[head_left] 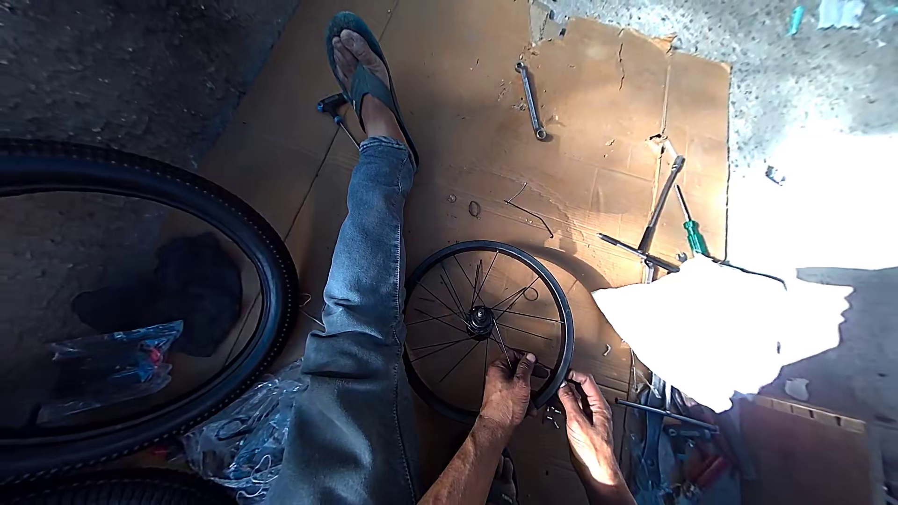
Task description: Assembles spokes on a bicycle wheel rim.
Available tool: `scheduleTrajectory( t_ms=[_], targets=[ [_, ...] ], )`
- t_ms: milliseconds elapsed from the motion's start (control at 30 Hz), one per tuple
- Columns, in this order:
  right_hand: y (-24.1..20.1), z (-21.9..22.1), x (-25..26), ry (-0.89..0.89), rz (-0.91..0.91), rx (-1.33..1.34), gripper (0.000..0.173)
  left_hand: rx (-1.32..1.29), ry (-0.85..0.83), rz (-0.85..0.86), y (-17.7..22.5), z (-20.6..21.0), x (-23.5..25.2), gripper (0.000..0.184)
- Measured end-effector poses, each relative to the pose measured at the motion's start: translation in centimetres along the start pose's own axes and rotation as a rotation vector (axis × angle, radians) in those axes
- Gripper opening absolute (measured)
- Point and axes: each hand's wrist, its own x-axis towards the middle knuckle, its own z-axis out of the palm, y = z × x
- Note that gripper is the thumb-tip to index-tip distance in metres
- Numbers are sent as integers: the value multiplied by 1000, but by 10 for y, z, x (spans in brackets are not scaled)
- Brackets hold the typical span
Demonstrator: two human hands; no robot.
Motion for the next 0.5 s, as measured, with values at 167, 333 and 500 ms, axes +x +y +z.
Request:
scheduleTrajectory(
  t_ms=[167, 333, 500],
  targets=[
    [3, -1, -9, -32, -20, 22, 17, 9, -5, 15, -1, -1, -3, 19],
    [-3, 0, -4, -2, -10, -45, 17, 26, 1, 30, -3, 0, -3, 20],
    [-4, -2, 1, 13, 4, -87, 17, 26, 0, 33, -3, 1, -4, 20]
  ],
)
